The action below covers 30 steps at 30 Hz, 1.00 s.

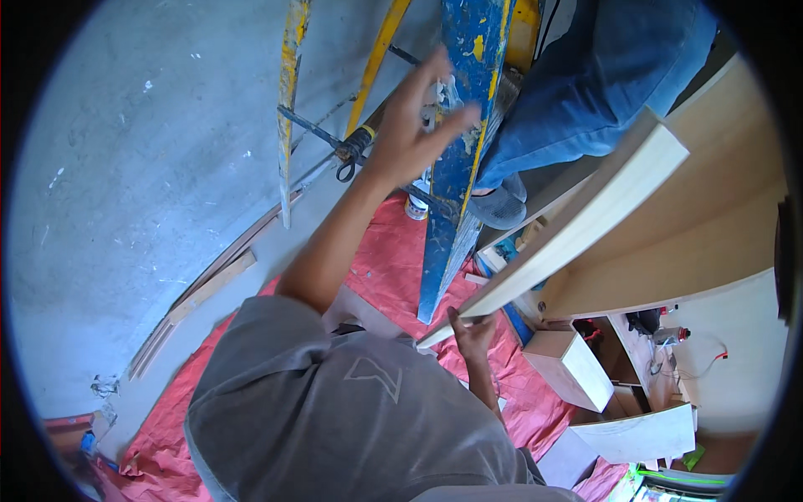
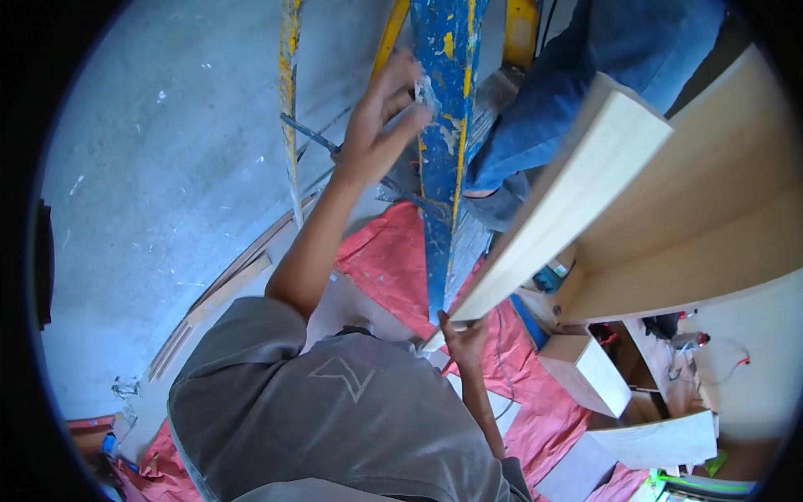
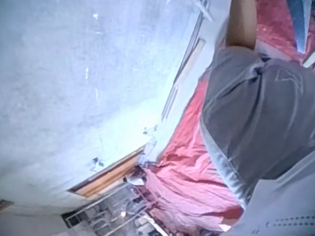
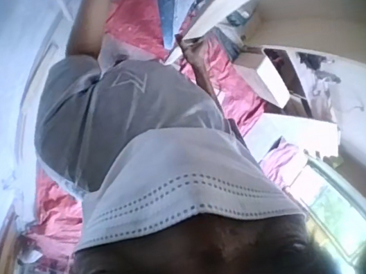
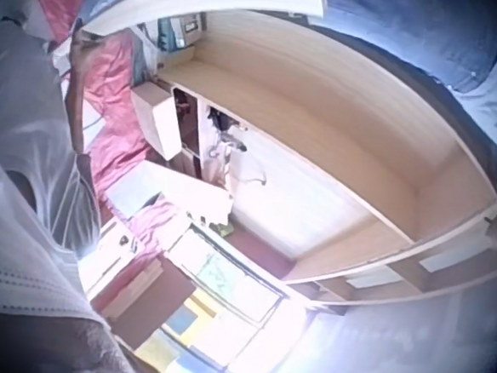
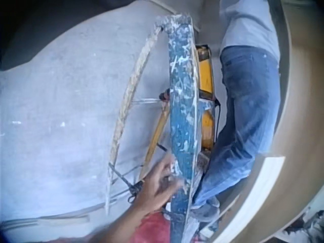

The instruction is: The person measures a wooden plank with a tape measure, marks it with a pencil using a square for guidance, and then saws off a section with a hand saw before handing a wood piece to a person on a ladder.

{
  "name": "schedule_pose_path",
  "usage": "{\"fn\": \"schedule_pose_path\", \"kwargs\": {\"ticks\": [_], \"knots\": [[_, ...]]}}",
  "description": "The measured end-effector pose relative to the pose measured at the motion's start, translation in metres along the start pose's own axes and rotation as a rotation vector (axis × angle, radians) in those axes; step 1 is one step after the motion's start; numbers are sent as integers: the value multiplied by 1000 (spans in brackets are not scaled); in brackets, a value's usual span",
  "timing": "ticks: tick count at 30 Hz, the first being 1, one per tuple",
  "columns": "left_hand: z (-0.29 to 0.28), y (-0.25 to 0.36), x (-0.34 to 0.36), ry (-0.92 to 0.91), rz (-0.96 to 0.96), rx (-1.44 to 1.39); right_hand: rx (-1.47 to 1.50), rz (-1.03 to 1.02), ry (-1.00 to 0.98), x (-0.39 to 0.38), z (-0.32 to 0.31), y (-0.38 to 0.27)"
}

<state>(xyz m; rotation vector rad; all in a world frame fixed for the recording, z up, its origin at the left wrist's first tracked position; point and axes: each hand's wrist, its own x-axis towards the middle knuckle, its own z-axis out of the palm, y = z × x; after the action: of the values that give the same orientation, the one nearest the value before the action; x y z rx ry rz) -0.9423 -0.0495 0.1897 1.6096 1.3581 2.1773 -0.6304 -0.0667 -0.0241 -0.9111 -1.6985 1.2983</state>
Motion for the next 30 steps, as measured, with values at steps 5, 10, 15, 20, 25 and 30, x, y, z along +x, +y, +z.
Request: {"fn": "schedule_pose_path", "kwargs": {"ticks": [5, 10, 15, 20, 25, 30], "knots": [[4, 26, -118, -457, -358, -431, -243, -38, -298, 10, 35, 22], [2, -11, -180, -398, -766, -426, -409, 132, -481, 17, 67, 52], [-23, -3, -151, 48, -557, -298, -327, -54, -457, 12, 81, 15], [-68, -8, -35, 248, -498, -405, -277, 166, -603, 24, 106, 54], [-96, -98, -18, 139, -328, 236, 267, 175, -536, 66, 188, 73], [-102, -87, -120, 245, -295, 393, 140, 250, -540, 101, 210, 50]]}}
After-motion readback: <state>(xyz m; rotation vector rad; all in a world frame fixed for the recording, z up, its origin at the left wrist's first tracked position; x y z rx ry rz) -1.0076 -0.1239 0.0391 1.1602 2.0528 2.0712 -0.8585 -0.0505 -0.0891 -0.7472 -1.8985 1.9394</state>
